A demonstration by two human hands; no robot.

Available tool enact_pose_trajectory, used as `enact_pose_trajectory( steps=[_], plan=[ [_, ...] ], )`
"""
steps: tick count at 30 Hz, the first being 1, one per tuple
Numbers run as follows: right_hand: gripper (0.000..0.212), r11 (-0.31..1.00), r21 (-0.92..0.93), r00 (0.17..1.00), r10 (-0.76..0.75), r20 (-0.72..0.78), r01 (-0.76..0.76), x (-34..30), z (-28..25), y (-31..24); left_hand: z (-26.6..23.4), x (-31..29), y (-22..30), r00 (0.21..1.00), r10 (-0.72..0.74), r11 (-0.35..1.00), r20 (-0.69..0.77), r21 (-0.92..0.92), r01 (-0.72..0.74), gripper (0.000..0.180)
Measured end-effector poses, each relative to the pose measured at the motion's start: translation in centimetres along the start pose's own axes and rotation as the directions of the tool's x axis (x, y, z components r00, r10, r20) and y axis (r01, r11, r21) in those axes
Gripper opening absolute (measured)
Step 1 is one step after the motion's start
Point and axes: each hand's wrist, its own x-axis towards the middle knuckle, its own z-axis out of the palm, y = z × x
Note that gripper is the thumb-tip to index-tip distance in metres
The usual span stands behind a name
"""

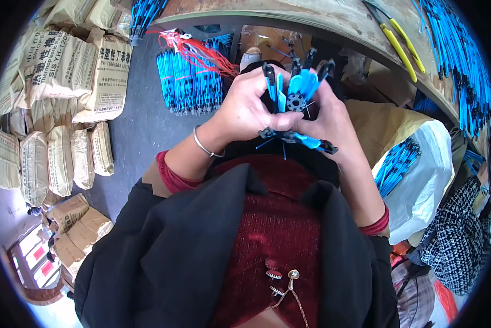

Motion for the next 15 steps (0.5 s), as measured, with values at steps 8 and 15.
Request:
enact_pose_trajectory(
  steps=[8, 15],
  plan=[
    [0.051, 0.907, -0.415, 0.987, -0.122, -0.108, 0.067, -1.0, -0.5, -0.6, 0.3, -0.8, -0.5, 0.974, -0.171, 0.98, -0.147, -0.124, 0.153, 0.04],
    [0.033, 0.993, 0.029, 0.991, -0.114, -0.071, 0.116, -0.8, 0.2, 0.9, 0.1, -0.6, -0.8, 0.995, -0.02, 0.998, -0.098, -0.059, 0.014, 0.03]
  ],
)
